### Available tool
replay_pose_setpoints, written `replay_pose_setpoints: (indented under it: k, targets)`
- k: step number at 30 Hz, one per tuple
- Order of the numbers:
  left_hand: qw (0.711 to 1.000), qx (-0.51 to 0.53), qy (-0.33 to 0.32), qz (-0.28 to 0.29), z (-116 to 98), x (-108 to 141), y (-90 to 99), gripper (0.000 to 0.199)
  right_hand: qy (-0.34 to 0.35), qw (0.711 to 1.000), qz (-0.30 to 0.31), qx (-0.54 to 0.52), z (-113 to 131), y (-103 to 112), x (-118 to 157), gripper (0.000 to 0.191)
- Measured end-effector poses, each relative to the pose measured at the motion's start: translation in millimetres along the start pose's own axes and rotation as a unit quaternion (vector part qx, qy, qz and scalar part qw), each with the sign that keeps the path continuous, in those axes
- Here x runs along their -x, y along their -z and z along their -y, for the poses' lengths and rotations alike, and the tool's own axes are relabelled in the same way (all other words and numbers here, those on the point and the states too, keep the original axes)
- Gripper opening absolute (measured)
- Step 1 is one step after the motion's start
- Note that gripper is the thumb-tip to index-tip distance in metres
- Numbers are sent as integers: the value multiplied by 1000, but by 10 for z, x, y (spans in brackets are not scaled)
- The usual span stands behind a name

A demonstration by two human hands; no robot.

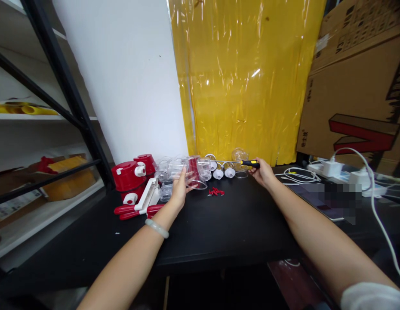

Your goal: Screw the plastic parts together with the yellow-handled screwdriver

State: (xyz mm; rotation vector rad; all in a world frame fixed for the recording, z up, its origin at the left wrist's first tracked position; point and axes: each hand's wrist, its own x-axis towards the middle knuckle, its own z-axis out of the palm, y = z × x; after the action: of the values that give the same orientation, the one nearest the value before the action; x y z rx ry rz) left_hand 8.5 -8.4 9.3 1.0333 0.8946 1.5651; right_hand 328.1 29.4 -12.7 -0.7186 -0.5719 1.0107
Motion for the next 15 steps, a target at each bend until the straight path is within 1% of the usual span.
replay_pose_setpoints:
  k: [2, 4, 7, 10, 12, 15]
  targets:
    - [1000, -3, -2, 3, 0, 6, -2, 47, -22, 1000, 5, -20, 32, -1, 4, 20]
    - [1000, -3, -3, 8, 0, 14, -5, 48, -28, 999, 13, -29, 52, 15, -1, 21]
    - [1000, 2, -1, 8, 0, 20, -10, 50, -10, 1000, 11, -17, 35, 49, -14, 30]
    - [1000, 5, -1, 3, 3, 12, -8, 50, 13, 1000, 6, 21, -16, 64, -20, 41]
    - [1000, 6, 0, 2, 6, 0, -4, 49, 21, 999, 11, 43, -42, 56, -21, 39]
    - [1000, 3, 0, 0, 9, -16, 0, 48, 12, 999, 12, 35, -42, 33, -19, 28]
